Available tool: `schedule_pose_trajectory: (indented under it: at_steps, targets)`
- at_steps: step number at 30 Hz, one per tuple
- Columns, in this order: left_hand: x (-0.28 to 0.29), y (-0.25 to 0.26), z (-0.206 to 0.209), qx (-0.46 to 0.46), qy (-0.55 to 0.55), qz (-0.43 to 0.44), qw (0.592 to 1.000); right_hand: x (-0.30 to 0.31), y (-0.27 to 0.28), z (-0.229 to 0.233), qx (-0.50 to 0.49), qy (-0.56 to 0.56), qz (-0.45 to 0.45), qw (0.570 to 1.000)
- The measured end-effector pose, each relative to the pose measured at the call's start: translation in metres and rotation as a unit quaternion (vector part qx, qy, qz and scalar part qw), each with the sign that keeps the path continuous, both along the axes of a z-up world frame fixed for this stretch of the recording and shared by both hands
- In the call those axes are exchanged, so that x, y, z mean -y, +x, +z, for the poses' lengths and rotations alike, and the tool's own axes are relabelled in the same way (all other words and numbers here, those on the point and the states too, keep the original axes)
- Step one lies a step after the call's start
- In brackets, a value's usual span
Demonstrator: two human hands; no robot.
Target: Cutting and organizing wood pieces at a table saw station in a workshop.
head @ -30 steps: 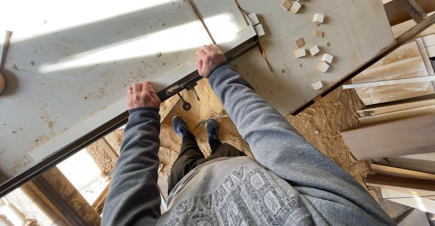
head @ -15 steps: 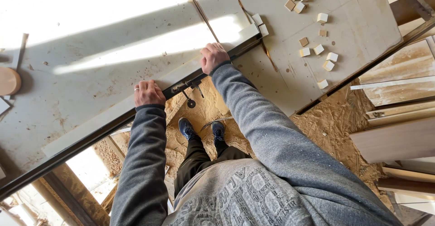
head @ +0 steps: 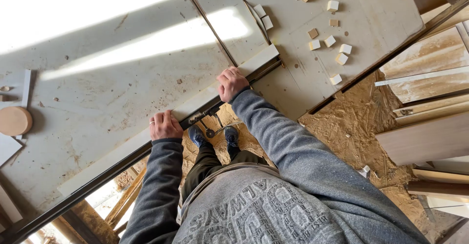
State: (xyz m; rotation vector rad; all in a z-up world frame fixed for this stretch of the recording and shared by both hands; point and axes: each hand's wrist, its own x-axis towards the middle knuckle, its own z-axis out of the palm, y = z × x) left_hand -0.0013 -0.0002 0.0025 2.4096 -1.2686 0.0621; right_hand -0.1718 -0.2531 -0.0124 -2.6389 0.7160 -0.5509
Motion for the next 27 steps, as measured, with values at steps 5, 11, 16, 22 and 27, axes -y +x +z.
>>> schedule_pose_trajectory:
  at_steps: [5, 11, 16, 22, 27]
  targets:
    - [0.001, -0.003, -0.006, 0.001, 0.007, -0.014, 1.0, -0.003, -0.008, 0.006, 0.019, 0.002, -0.005, 1.0]
    - [-0.001, -0.002, -0.025, -0.024, 0.009, -0.059, 0.998, -0.006, -0.011, 0.003, 0.035, 0.008, -0.011, 0.999]
    - [0.001, 0.003, -0.04, -0.043, 0.01, -0.083, 0.996, -0.004, -0.011, 0.0, 0.035, 0.019, -0.01, 0.999]
    - [-0.001, 0.002, -0.04, -0.063, -0.01, -0.101, 0.993, -0.001, -0.011, -0.005, 0.006, 0.017, -0.001, 1.0]
    - [0.001, -0.004, -0.029, -0.002, -0.013, -0.015, 1.0, 0.001, -0.012, -0.008, 0.023, 0.003, 0.01, 1.0]
